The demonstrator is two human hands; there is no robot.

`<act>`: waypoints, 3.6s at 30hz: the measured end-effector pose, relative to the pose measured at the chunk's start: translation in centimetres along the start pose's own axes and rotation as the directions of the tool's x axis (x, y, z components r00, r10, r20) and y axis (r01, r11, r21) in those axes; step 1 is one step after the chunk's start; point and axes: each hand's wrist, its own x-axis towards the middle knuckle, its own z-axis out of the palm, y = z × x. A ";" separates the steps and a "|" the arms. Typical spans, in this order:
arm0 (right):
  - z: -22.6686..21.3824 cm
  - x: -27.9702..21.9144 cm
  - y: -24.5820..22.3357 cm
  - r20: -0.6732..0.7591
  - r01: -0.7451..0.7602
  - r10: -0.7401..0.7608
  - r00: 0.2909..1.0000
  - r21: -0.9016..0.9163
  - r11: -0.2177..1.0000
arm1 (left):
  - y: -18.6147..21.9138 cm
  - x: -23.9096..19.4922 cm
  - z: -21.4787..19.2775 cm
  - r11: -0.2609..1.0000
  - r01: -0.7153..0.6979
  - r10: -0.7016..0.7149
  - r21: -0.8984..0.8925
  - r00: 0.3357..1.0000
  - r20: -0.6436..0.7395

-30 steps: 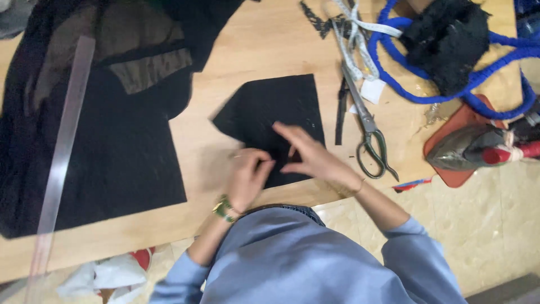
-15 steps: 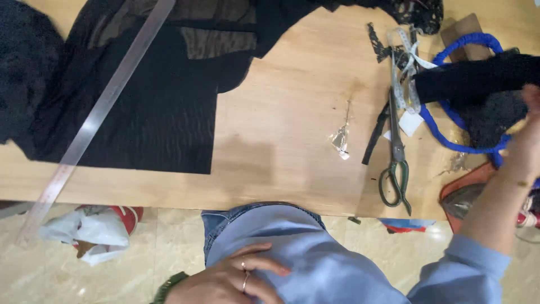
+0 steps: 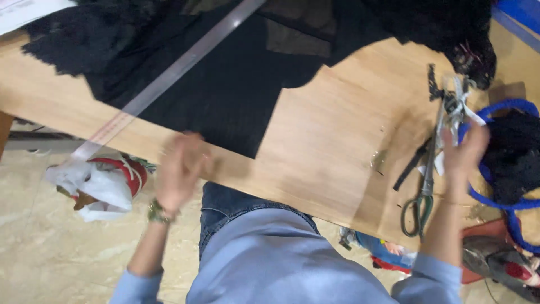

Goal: Marking fabric with chalk and a ruler, cutting it with shears, and arranging lace pieces on a workbench.

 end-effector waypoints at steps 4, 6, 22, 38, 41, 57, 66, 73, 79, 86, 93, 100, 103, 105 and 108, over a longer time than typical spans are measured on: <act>9.3 -1.0 -16.8 0.144 -0.014 -0.003 0.990 0.118 0.993 | -12.3 0.8 -5.2 0.648 0.313 -0.102 0.695 0.939 -0.328; 15.0 0.0 -24.4 0.196 -0.015 -0.019 0.980 0.171 0.985 | -16.6 0.1 -6.9 0.566 0.321 -0.065 0.759 0.935 -0.347; 25.3 5.8 -42.1 0.362 -0.009 0.068 0.930 -0.161 0.987 | -23.5 4.6 -18.0 0.804 0.133 0.012 0.580 0.971 -0.238; 13.7 0.1 -28.6 0.461 -0.058 0.130 0.878 -0.167 0.984 | -23.1 18.9 -18.1 0.849 0.078 0.154 0.522 0.909 -0.386; 13.3 0.2 -28.1 0.478 -0.067 0.116 0.871 -0.120 0.991 | -16.7 18.5 -15.6 0.826 0.038 0.245 0.563 0.875 -0.418; 18.9 14.2 -18.3 0.387 -0.051 0.051 0.921 -0.010 0.999 | -10.8 8.4 -4.4 0.608 -0.337 0.253 0.719 0.941 0.226; 18.2 13.9 -13.9 0.305 -0.208 0.237 0.922 -0.125 0.970 | -12.8 30.4 3.0 0.723 -0.518 0.329 0.457 0.840 0.432; 18.4 14.6 -10.8 0.204 -0.233 0.271 0.941 -0.193 0.953 | -15.8 42.6 5.3 0.721 -0.520 0.355 0.459 0.845 0.401; 18.4 15.7 -8.2 0.261 -0.259 0.300 0.918 -0.180 0.949 | -17.9 45.2 6.1 0.636 -0.599 0.484 0.487 0.801 0.352; 16.2 15.0 -16.2 -0.043 0.006 -0.027 0.999 -0.428 0.904 | -15.2 35.9 1.8 0.760 -0.500 0.467 0.416 0.865 0.186; 22.5 16.8 -22.7 0.212 -0.162 0.149 0.966 0.047 0.986 | -18.9 32.5 0.2 0.840 -0.267 0.077 0.472 0.920 0.383; 25.3 19.0 -24.6 0.311 -0.392 0.362 0.879 0.038 0.919 | -16.9 32.6 -0.8 0.842 -0.244 0.099 0.481 0.946 0.307; 24.5 18.7 -25.6 0.367 -0.422 0.359 0.858 0.106 0.901 | -16.6 32.6 -1.2 0.822 -0.296 0.192 0.486 0.948 0.253; 24.8 18.3 -25.1 0.354 -0.414 0.348 0.868 0.130 0.901 | -16.8 32.5 -1.2 0.830 -0.306 0.215 0.466 0.947 0.240; 23.9 18.1 -25.5 0.315 -0.390 0.321 0.893 0.188 0.902 | -16.8 32.3 -1.2 0.846 -0.331 0.255 0.417 0.940 0.229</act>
